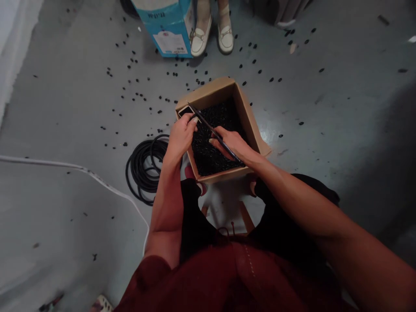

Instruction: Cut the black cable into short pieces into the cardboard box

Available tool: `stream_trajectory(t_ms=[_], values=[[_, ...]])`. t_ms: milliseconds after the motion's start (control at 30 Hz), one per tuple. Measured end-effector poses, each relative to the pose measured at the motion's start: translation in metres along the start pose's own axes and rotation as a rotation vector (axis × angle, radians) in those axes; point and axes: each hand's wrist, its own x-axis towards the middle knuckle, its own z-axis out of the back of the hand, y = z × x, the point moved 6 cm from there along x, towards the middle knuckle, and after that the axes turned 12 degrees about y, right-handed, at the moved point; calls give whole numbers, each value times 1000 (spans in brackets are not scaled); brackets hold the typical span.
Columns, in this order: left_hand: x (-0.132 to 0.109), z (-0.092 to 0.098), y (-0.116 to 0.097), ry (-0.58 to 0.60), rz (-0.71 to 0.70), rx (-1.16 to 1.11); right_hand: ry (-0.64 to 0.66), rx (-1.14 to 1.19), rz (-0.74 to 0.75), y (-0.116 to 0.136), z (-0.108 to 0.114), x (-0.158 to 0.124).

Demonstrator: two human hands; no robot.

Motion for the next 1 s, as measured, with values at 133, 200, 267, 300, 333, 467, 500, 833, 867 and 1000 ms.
stream_trajectory(t_ms=[133, 200, 267, 300, 333, 467, 500, 833, 867, 1000], values=[[-1, 0, 0, -3, -13, -2, 1, 32, -9, -2, -3, 1], [-1, 0, 0, -2, -16, 3, 10, 40, -21, -2, -3, 1], [-1, 0, -1, 4, -12, 22, 15, 42, -37, -2, -3, 0], [-1, 0, -1, 10, -7, 37, 17, 42, -42, -2, -4, 0], [-1, 0, -2, 16, -1, 54, 18, 44, -43, -3, -4, 0], [-2, 1, -4, 37, 15, 91, 34, 90, -32, -6, -9, 1], [-2, 1, -5, 41, 16, 92, 37, 102, -25, -7, -10, 1], [-2, 2, -6, 61, -6, 139, 22, 12, -35, -4, -8, -1], [-2, 3, -6, 63, -3, 143, 25, -4, -52, -4, -7, -2], [-2, 3, -6, 84, 17, 154, 43, -66, -83, -2, -6, -3]])
